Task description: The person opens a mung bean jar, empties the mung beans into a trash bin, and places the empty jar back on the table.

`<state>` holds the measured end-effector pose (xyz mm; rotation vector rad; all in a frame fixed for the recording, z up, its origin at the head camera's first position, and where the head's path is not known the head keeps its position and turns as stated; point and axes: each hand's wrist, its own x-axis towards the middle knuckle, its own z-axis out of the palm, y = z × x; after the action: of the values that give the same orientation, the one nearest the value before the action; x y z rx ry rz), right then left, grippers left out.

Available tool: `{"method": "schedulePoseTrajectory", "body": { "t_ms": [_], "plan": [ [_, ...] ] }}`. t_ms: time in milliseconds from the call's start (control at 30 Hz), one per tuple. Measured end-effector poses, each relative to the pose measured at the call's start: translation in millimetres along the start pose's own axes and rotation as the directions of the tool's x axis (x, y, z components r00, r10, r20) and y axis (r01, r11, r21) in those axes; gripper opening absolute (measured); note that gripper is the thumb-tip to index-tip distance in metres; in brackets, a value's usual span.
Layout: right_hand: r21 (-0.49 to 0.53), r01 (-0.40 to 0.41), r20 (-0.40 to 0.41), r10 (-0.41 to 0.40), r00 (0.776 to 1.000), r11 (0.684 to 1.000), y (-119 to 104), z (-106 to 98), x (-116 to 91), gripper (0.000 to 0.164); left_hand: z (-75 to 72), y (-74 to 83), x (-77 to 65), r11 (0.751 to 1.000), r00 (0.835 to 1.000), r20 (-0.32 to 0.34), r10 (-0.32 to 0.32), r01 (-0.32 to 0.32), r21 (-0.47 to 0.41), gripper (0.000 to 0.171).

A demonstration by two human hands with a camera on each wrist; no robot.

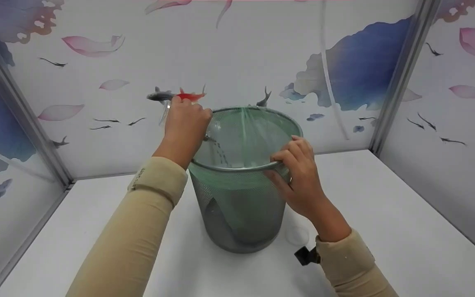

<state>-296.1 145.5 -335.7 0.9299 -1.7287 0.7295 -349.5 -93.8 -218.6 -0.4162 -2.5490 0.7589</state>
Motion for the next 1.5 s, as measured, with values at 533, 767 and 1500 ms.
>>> {"method": "schedulePoseTrajectory", "body": {
  "t_ms": [533,767,1500],
  "plan": [
    [0.022,-0.033,0.012,0.033,0.999,0.999,-1.5,1.4,0.5,0.034,-0.4,-0.7,-0.2,0.998,0.999,-0.023,0.032,-0.03,0.056,0.038],
    [0.009,-0.015,0.0,0.015,1.0,1.0,-0.5,1.1,0.4,0.034,-1.9,-0.4,2.0,0.998,0.999,-0.02,0.037,-0.036,0.055,0.03],
    [0.005,-0.018,0.001,0.018,1.0,1.0,0.6,1.1,-0.3,0.035,-3.1,2.4,5.5,0.989,0.99,-0.116,0.077,-0.061,0.138,0.018]
  ]
}}
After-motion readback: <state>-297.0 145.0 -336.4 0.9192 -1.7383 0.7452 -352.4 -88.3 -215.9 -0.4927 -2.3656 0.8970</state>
